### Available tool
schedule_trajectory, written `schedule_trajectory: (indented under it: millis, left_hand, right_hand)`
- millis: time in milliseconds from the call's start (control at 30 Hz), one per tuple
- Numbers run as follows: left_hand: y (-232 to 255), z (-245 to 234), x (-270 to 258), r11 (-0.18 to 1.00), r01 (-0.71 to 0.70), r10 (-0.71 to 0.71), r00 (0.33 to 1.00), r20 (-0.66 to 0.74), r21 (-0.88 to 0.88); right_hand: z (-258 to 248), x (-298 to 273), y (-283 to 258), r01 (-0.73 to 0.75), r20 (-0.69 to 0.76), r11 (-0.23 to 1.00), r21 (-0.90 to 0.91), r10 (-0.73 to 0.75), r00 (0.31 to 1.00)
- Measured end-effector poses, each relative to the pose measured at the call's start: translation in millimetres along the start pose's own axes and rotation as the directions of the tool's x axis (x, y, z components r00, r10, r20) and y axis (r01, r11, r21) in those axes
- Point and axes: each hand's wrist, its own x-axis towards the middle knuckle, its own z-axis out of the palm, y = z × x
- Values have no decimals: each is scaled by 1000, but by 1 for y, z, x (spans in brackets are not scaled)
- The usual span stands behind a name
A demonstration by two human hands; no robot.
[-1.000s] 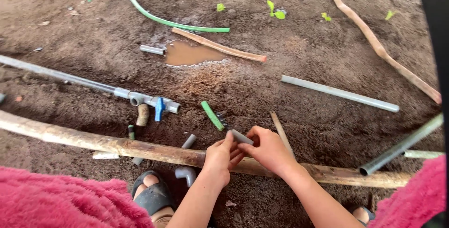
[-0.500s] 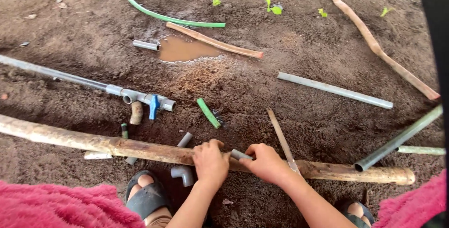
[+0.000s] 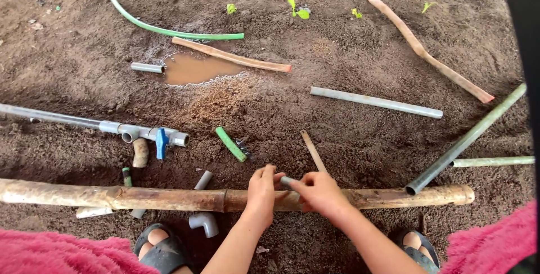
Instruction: The person assembles a plumbing system on the ground, connecting various PVC pipe segments, a valve, and fittings. They use a pipe cutter to trim a pipe and a wrench to tighten the connections.
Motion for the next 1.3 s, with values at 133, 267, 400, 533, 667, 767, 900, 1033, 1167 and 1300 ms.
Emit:
schedule_trajectory:
  millis: [133,267,400,533,667,767,900,1033,1167,1300]
  left_hand:
    - [-14,7,19,974,142,-145,989,-7,-176]
    - [-27,8,36,906,252,-291,955,-66,-340]
    - [-18,-2,33,839,231,-296,953,-57,-492]
    - [-1,-6,17,756,293,-365,931,-6,-586]
    - [4,-9,9,699,338,-406,913,39,-630]
    - [-4,-14,20,724,326,-391,920,28,-608]
    - [3,-18,12,746,290,-367,930,-7,-600]
    - [-1,-23,14,751,303,-387,922,-19,-587]
    - [-4,-25,15,770,306,-385,923,-25,-560]
    - [-2,-18,14,772,341,-414,910,-18,-536]
  right_hand:
    - [7,7,12,149,5,987,-56,-149,989]
    - [0,-1,5,231,108,962,-146,-216,970]
    - [-53,-3,0,42,-52,989,-145,-50,997]
    - [-120,36,53,-174,-533,984,30,163,830]
    - [-150,123,139,-319,-612,869,377,493,619]
    - [-143,115,144,-384,-646,858,341,511,567]
    - [-163,138,177,-341,-701,805,484,591,400]
    - [-190,174,222,-510,-606,757,408,642,469]
    - [-162,107,142,-313,-480,804,505,563,672]
    - [-101,93,57,-117,-351,826,551,357,866]
